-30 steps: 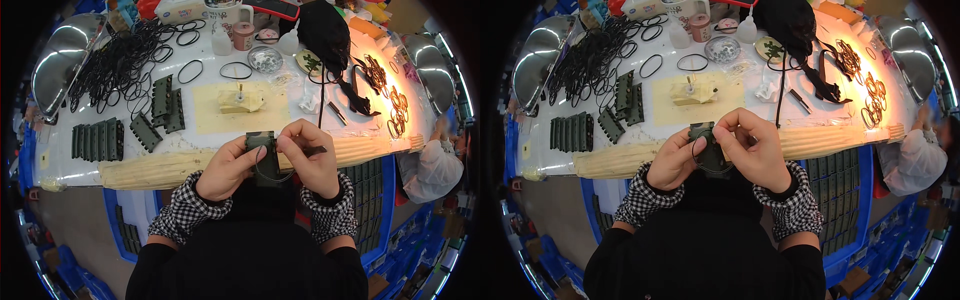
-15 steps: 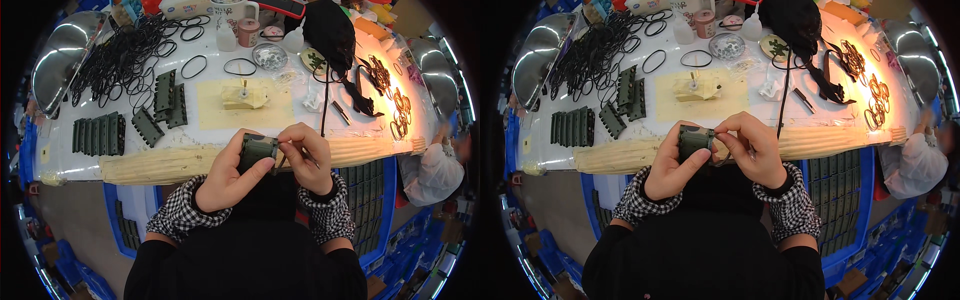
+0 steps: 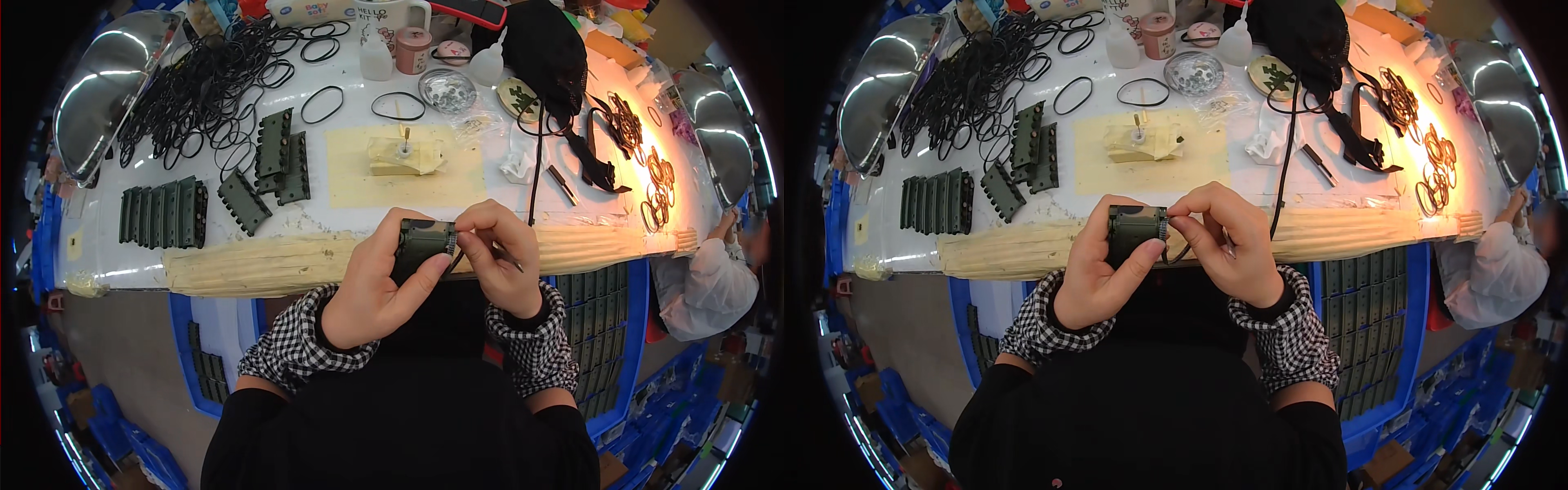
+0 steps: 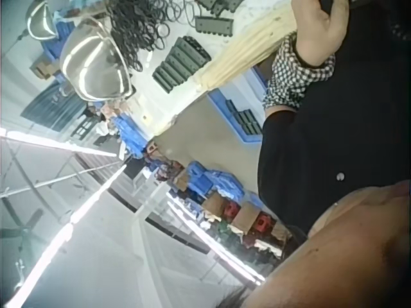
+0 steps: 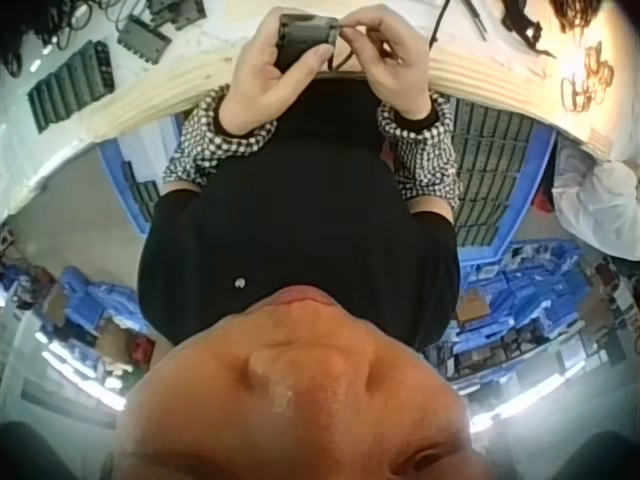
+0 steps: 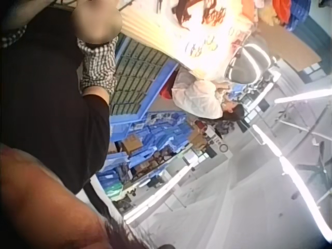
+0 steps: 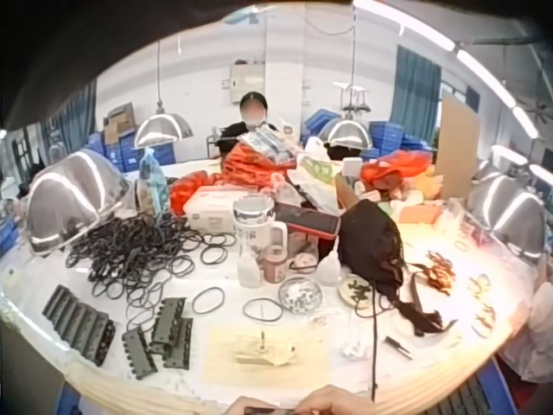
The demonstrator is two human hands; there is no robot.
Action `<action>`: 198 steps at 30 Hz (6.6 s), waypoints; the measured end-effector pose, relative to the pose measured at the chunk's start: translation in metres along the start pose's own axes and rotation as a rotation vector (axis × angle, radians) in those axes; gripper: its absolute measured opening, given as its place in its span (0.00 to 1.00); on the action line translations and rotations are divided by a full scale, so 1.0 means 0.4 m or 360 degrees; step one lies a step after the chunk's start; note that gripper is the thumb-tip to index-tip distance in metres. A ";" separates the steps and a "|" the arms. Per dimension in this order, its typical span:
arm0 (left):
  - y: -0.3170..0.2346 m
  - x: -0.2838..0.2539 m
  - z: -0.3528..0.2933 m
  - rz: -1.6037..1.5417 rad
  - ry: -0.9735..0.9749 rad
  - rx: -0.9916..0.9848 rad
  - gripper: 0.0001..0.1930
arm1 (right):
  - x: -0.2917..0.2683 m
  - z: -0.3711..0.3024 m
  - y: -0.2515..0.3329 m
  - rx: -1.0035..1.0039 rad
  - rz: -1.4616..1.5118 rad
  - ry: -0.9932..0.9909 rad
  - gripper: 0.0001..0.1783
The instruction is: Assemble small plastic components by inserting wires into casings using tweezers.
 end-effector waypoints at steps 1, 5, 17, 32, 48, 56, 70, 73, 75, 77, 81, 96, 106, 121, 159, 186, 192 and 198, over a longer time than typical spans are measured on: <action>0.000 0.000 0.000 -0.0001 0.0002 -0.0008 0.13 | 0.000 0.000 -0.001 0.0002 0.0000 0.0002 0.04; 0.005 0.001 -0.001 -0.0029 -0.0011 -0.0029 0.12 | 0.000 -0.003 -0.003 0.0008 -0.0006 0.0005 0.04; 0.079 0.020 0.007 -0.1479 0.0164 -0.0638 0.13 | 0.027 -0.003 0.013 0.0551 0.0345 -0.0066 0.02; 0.098 0.029 -0.001 -0.1309 -0.0062 -0.0504 0.14 | 0.033 0.011 0.013 0.0644 0.0059 0.0100 0.05; 0.105 0.005 0.008 -0.1467 -0.0228 -0.0534 0.12 | 0.043 0.022 0.066 0.0296 -0.0332 -0.0038 0.12; 0.115 0.000 0.000 -0.1382 -0.0247 -0.0521 0.13 | 0.054 0.016 0.073 0.0219 -0.0328 -0.0003 0.15; 0.116 -0.006 -0.009 -0.1282 -0.0182 -0.0528 0.16 | 0.050 0.017 0.073 0.0206 -0.0281 -0.0043 0.17; 0.099 -0.006 -0.009 -0.1205 -0.0189 -0.0453 0.16 | 0.052 0.017 0.078 0.0145 -0.0341 0.0012 0.17; 0.094 -0.008 -0.008 -0.1195 -0.0166 -0.0375 0.16 | 0.059 0.020 0.086 0.0006 -0.0473 0.0052 0.17; 0.091 -0.006 -0.006 -0.1196 -0.0144 -0.0395 0.16 | 0.058 0.017 0.081 0.0004 -0.0462 0.0036 0.17; 0.089 0.002 -0.011 -0.1362 -0.0074 -0.0486 0.17 | 0.045 0.017 0.068 0.0202 -0.0171 0.0001 0.17; 0.066 -0.010 -0.012 -0.1120 -0.0027 -0.0344 0.16 | 0.056 0.029 0.106 -0.0343 -0.0631 0.0331 0.20; 0.091 -0.029 -0.014 -0.0948 -0.0235 -0.0415 0.12 | 0.041 0.023 0.103 -0.0273 -0.0765 0.0200 0.15; 0.072 -0.027 -0.019 -0.0662 -0.0220 -0.0158 0.15 | 0.099 0.018 0.094 0.0135 -0.0196 0.0262 0.07; 0.107 -0.038 0.005 -0.2189 0.0175 -0.0334 0.14 | 0.157 0.010 0.194 -0.0412 -0.0775 0.0543 0.15; 0.141 -0.085 -0.002 -0.2121 -0.0202 -0.0483 0.14 | 0.110 0.042 0.128 -0.0272 -0.0430 0.0792 0.08; 0.133 -0.098 -0.006 -0.2132 -0.0210 -0.0431 0.13 | 0.123 0.053 0.126 -0.0374 -0.0504 0.0864 0.10; 0.121 -0.104 -0.008 -0.2101 -0.0215 -0.0318 0.15 | 0.127 0.027 0.121 -0.0367 -0.0615 0.0818 0.11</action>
Point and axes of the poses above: each hand's wrist, its own z-axis towards the middle knuckle, its own x-axis out of the palm, y = z × x, the point moved 6 cm from there along z, towards the middle knuckle, and after that the axes turned 8 degrees about -x, right-handed, at the moved point
